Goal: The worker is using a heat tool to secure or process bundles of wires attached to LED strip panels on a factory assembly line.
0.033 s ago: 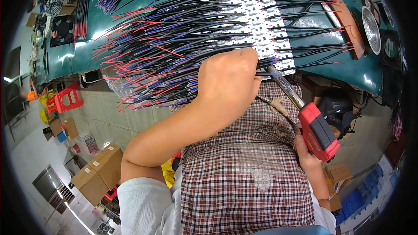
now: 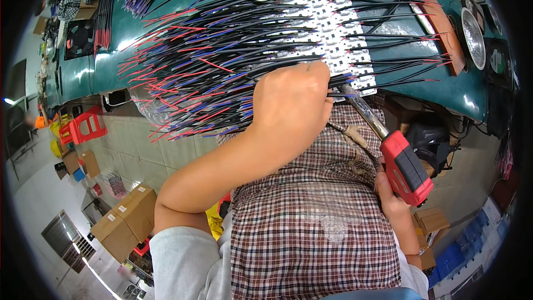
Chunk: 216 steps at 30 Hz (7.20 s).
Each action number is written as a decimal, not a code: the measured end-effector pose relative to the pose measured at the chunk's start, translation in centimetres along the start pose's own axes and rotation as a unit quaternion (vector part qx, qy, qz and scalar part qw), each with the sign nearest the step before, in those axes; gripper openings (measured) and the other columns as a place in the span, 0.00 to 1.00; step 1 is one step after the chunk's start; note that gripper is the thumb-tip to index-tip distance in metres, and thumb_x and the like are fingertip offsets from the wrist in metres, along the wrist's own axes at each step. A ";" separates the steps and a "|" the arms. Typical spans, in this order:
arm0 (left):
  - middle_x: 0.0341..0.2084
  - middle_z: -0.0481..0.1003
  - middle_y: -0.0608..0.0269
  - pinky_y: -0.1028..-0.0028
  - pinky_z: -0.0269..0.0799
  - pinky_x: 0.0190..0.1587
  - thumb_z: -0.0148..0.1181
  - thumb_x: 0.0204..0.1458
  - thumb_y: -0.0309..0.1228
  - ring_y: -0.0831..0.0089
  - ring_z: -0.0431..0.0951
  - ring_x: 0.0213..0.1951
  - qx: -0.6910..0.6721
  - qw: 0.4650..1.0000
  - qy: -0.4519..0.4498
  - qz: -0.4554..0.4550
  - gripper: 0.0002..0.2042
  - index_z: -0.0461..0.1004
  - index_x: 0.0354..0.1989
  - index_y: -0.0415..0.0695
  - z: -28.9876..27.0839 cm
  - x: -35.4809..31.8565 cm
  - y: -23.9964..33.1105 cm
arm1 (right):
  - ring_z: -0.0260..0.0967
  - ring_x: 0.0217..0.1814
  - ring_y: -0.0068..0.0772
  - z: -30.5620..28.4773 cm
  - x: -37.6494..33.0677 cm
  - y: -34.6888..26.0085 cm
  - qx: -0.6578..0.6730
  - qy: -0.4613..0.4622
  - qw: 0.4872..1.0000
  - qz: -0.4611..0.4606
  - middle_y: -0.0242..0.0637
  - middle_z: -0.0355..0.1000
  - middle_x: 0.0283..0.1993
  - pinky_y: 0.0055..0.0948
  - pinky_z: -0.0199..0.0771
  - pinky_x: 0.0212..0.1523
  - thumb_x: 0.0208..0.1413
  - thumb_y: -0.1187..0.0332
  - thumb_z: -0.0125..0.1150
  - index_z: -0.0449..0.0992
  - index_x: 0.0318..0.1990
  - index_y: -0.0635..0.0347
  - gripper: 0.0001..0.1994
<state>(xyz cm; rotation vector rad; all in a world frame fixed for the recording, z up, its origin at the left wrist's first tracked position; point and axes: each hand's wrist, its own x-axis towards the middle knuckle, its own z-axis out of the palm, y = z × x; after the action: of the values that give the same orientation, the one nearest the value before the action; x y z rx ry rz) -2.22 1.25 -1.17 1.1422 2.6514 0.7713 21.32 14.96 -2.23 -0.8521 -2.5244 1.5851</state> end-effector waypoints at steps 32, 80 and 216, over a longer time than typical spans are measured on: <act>0.18 0.74 0.55 0.62 0.72 0.29 0.65 0.40 0.27 0.56 0.77 0.24 0.012 0.998 -0.050 -0.030 0.08 0.71 0.21 0.39 -0.2 0.9 -0.1 | 0.74 0.32 0.42 0.0 -0.7 0.7 0.028 0.013 0.999 0.033 0.44 0.75 0.33 0.34 0.73 0.34 0.47 0.75 0.65 0.78 0.39 0.65 0.10; 0.22 0.76 0.58 0.68 0.72 0.27 0.63 0.46 0.25 0.61 0.78 0.23 -0.080 0.996 0.004 -0.028 0.06 0.74 0.32 0.43 -1.6 -0.8 0.9 | 0.72 0.40 0.32 -1.9 -4.0 3.1 0.063 -0.021 0.996 0.051 0.39 0.73 0.37 0.31 0.71 0.44 0.54 0.74 0.59 0.74 0.48 0.67 0.14; 0.19 0.72 0.57 0.73 0.70 0.16 0.54 0.46 0.27 0.69 0.76 0.16 0.273 0.950 -0.061 0.142 0.24 0.69 0.55 0.36 4.4 0.3 2.8 | 0.46 0.12 0.15 -0.9 2.7 2.6 0.387 0.285 0.869 -0.121 0.31 0.59 0.25 0.18 0.51 0.14 0.59 0.74 0.49 0.65 0.37 0.63 0.02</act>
<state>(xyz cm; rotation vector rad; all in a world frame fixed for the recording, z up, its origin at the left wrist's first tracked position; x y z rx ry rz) 0.84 4.82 -3.51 1.6607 2.7000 -0.0305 20.37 17.83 -4.67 -0.6959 -1.3467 1.7020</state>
